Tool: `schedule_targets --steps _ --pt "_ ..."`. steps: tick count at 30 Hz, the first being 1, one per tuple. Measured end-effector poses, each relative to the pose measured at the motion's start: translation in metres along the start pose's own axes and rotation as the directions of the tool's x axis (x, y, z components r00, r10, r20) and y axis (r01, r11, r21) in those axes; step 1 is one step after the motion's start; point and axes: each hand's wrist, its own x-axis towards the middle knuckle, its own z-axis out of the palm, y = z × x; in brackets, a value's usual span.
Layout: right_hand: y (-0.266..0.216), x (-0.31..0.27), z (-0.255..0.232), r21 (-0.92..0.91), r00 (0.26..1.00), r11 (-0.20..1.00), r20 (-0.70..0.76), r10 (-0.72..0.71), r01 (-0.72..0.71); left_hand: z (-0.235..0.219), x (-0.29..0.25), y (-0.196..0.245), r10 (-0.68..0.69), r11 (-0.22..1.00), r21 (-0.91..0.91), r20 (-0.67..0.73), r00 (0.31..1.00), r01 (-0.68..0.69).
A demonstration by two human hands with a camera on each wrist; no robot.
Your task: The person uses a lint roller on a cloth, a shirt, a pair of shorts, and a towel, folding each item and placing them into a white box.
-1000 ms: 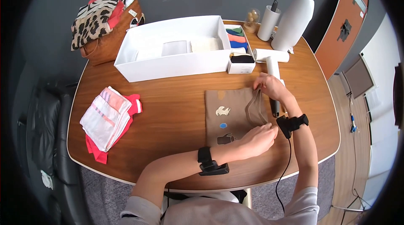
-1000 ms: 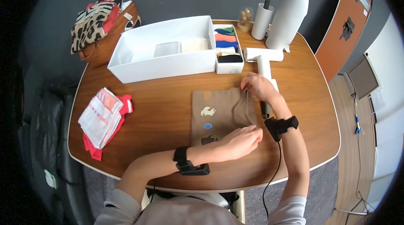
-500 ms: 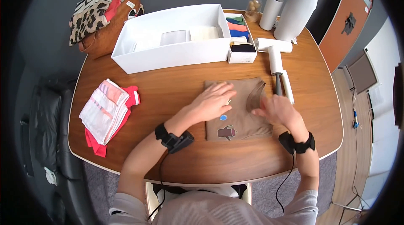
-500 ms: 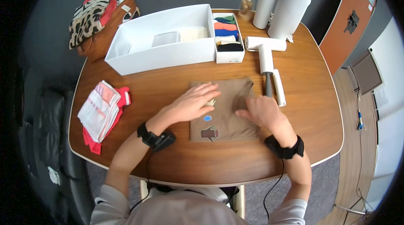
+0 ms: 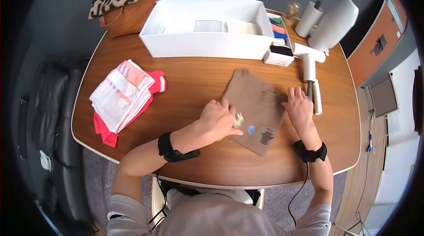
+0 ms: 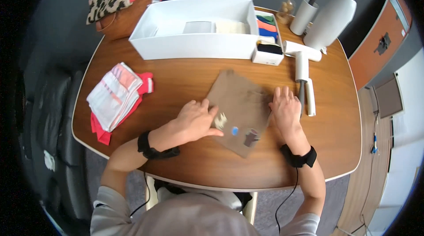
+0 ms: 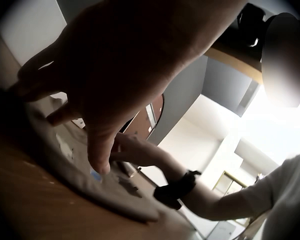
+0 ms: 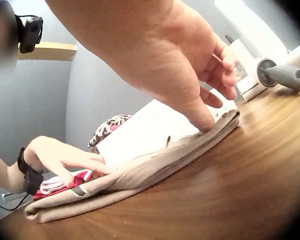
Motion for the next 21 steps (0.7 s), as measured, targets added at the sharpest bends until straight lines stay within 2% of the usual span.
schedule_targets --steps 1,2,5,6,7,8,9,10,11,12,16,21 --pt "-0.006 0.006 -0.003 0.015 0.999 1.0 -0.045 -0.009 0.009 -0.003 -0.005 -0.003 0.018 0.999 -0.031 -0.055 0.998 -0.02" --pt "-0.012 0.006 -0.01 0.12 1.0 0.992 0.013 -0.028 0.026 -0.006 -0.008 -0.006 0.033 0.997 -0.061 -0.112 0.993 -0.04" --pt "-0.038 -0.001 -0.031 0.215 0.984 0.968 0.091 -0.153 0.131 0.003 -0.006 -0.018 0.155 0.977 -0.106 -0.247 0.956 -0.186" --pt "-0.044 -0.002 -0.038 0.296 0.948 0.95 0.26 -0.181 0.1 0.018 -0.003 -0.025 0.215 0.964 -0.091 -0.288 0.933 -0.25" --pt "-0.05 -0.007 -0.041 0.259 0.934 0.957 0.29 -0.208 0.133 0.021 -0.003 -0.028 0.271 0.948 -0.073 -0.325 0.906 -0.31" --pt "-0.052 -0.013 -0.043 0.219 0.919 0.962 0.32 -0.23 0.164 0.022 0.0 -0.027 0.223 0.966 -0.12 -0.059 0.973 -0.229" --pt "-0.053 -0.013 -0.043 0.175 0.904 0.966 0.351 -0.243 0.191 0.025 0.002 -0.03 0.231 0.965 -0.11 -0.086 0.969 -0.24" --pt "-0.052 -0.008 -0.041 0.204 0.843 0.975 0.506 -0.183 0.09 0.032 0.007 -0.032 0.245 0.961 -0.098 -0.114 0.963 -0.257" --pt "-0.049 -0.003 -0.039 0.2 0.845 0.977 0.508 -0.167 0.074 0.036 0.012 -0.033 0.266 0.956 -0.085 -0.144 0.953 -0.28" --pt "-0.045 -0.001 -0.035 0.193 0.846 0.98 0.513 -0.145 0.052 0.032 0.021 -0.034 0.254 0.959 -0.115 -0.065 0.965 -0.261" --pt "-0.026 0.014 -0.026 0.173 0.835 0.985 0.544 -0.077 -0.021 0.022 0.063 -0.039 0.262 0.958 -0.127 0.026 0.965 -0.257" --pt "0.001 0.038 -0.015 0.153 0.819 0.986 0.574 -0.028 -0.074 0.007 0.106 -0.039 0.272 0.956 -0.133 0.075 0.959 -0.261"
